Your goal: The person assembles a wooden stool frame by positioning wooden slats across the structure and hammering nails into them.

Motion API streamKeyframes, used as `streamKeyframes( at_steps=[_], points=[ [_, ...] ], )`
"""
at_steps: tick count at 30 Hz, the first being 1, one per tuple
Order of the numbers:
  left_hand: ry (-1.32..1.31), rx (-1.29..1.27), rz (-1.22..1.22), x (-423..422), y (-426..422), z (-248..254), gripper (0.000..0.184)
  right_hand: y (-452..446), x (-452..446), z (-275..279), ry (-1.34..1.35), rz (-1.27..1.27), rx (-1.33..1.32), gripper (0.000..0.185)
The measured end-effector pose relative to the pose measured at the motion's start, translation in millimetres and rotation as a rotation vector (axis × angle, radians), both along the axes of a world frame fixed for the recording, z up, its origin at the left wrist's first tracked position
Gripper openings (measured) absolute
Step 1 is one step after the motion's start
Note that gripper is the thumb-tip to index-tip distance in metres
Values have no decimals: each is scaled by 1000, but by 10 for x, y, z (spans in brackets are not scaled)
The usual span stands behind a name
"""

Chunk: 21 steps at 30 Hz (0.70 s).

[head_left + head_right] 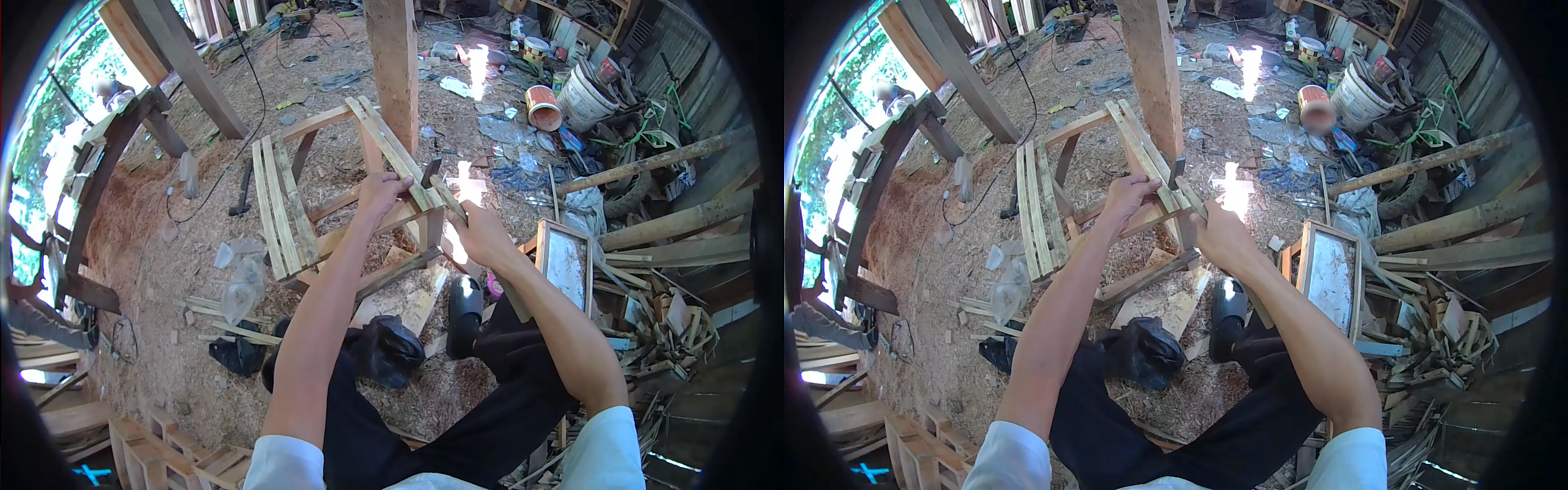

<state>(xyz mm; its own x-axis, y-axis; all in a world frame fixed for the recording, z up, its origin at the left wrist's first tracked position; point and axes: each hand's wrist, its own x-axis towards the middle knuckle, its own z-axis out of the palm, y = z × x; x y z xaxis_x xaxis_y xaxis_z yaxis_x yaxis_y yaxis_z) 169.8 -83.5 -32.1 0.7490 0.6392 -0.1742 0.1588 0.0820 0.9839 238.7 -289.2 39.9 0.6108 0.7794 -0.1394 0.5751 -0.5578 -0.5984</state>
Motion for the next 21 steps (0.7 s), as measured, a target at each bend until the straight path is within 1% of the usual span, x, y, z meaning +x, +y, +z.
streamKeyframes(
  at_steps=[15,21],
  points=[
    [21,-24,-2,4,9,-28,15,-23,-91,41,11,22,10,34],
    [-3,-115,12,-6,-33,32,14,-59,-120,47,11,58,-15,33]
  ],
)
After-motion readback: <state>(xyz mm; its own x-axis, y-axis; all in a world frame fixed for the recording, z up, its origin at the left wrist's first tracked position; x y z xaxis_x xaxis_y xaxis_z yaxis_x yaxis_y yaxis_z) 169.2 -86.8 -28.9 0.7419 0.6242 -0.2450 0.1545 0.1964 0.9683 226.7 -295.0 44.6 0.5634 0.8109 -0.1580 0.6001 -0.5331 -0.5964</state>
